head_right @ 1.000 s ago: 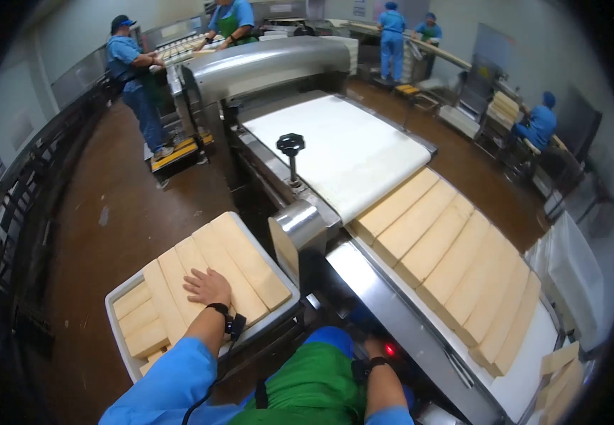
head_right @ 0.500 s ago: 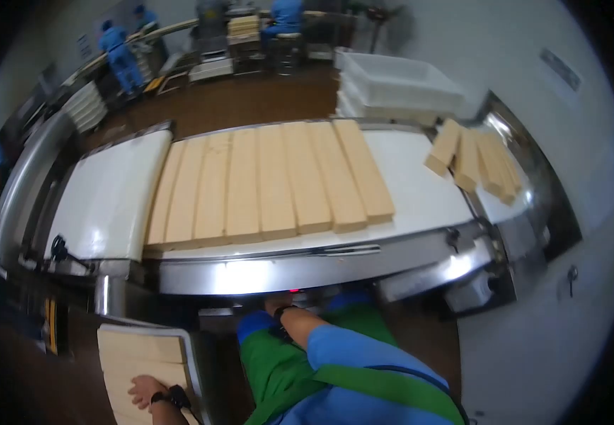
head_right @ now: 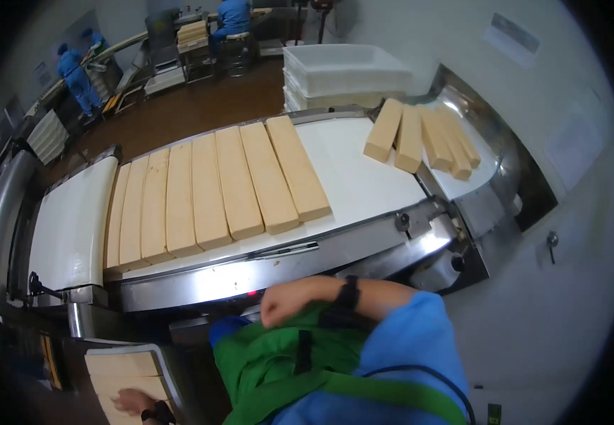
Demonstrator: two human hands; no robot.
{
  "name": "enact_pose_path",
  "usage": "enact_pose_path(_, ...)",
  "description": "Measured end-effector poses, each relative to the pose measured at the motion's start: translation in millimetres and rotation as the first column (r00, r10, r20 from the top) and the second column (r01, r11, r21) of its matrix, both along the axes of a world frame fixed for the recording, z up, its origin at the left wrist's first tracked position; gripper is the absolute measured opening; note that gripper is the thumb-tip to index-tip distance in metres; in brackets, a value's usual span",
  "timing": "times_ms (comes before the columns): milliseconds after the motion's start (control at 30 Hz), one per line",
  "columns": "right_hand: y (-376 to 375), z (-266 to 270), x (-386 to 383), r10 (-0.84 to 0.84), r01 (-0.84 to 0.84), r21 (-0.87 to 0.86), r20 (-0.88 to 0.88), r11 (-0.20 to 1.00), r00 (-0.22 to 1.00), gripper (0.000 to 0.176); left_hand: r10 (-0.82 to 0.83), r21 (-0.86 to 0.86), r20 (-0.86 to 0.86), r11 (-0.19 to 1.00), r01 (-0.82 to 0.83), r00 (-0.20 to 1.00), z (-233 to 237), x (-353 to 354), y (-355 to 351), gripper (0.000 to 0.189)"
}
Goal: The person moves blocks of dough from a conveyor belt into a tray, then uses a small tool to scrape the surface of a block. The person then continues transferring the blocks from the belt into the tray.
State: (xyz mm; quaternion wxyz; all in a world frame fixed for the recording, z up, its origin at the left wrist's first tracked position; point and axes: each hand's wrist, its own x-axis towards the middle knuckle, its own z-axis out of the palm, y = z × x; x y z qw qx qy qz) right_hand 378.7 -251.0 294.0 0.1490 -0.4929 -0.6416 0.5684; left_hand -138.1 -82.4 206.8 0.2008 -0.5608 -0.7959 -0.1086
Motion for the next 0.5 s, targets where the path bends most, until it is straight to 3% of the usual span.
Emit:
enact_pose_path(33, -7, 14, 18, -0.205, 0.214, 0.198, -0.065, 0.956, 0.976, 0.029, -0.248, 0.612, -0.138, 0.74, 0.279, 0.959, -26, -2, 7, 0.033)
enact_pose_path(67, -10, 29, 33, -0.491, 0.394, 0.523, 0.055, 0.756, 0.869, 0.028, -0.422, 0.583, -0.016, 0.732, 0.351, 0.907, -48, -11, 32, 0.041)
enact_pose_path(100, -8, 27, 51, -0.686, 0.415, 0.676, 0.187, 0.61, 0.703, 0.037, -0.552, 0.58, -0.004, 0.678, 0.451, 0.834, -40, 28, 29, 0.04)
enact_pose_path(133, -7, 34, 67, -0.789, 0.254, 0.829, 0.313, 0.499, 0.529, 0.048, -0.638, 0.514, 0.034, 0.671, 0.534, 0.769, -38, 60, 28, 0.044)
enact_pose_path(167, -4, 39, 80, -0.874, 0.043, 0.915, 0.37, 0.402, 0.315, 0.059, -0.818, 0.554, 0.074, 0.509, 0.659, 0.57, -8, 112, 13, 0.046)
enact_pose_path(200, 3, 32, 92, -0.87, 0.041, 0.914, 0.371, 0.405, 0.324, 0.059, -0.917, 0.55, 0.154, 0.389, 0.739, 0.368, 9, 146, 10, 0.045)
enact_pose_path(233, 13, 18, 105, -0.875, 0.039, 0.906, 0.395, 0.422, 0.281, 0.07, -0.968, 0.509, 0.102, 0.249, 0.824, 0.23, 30, 185, 9, 0.045)
enact_pose_path(267, 19, 11, 112, -0.878, 0.037, 0.899, 0.417, 0.436, 0.235, 0.082, -0.977, 0.47, 0.037, 0.202, 0.859, 0.21, 28, 214, 14, 0.046)
enact_pose_path(333, 24, 28, 116, -0.87, 0.011, 0.887, 0.452, 0.462, 0.197, 0.087, -0.963, 0.316, 0.211, 0.229, 0.921, 0.167, 51, 272, 20, 0.054)
enact_pose_path(367, 26, 34, 118, -0.858, -0.003, 0.868, 0.491, 0.496, 0.151, 0.093, -0.94, 0.218, 0.212, 0.312, 0.925, 0.268, 58, 296, 22, 0.057)
enact_pose_path(433, 29, 32, 118, -0.859, 0.011, 0.867, 0.491, 0.498, 0.144, 0.094, -0.889, 0.051, 0.309, 0.37, 0.928, 0.338, 66, 330, 29, 0.057)
enact_pose_path(500, 27, 19, 116, -0.838, 0.047, 0.842, 0.527, 0.537, 0.144, 0.095, -0.871, 0.018, 0.297, 0.414, 0.91, 0.391, 64, 346, 25, 0.06)
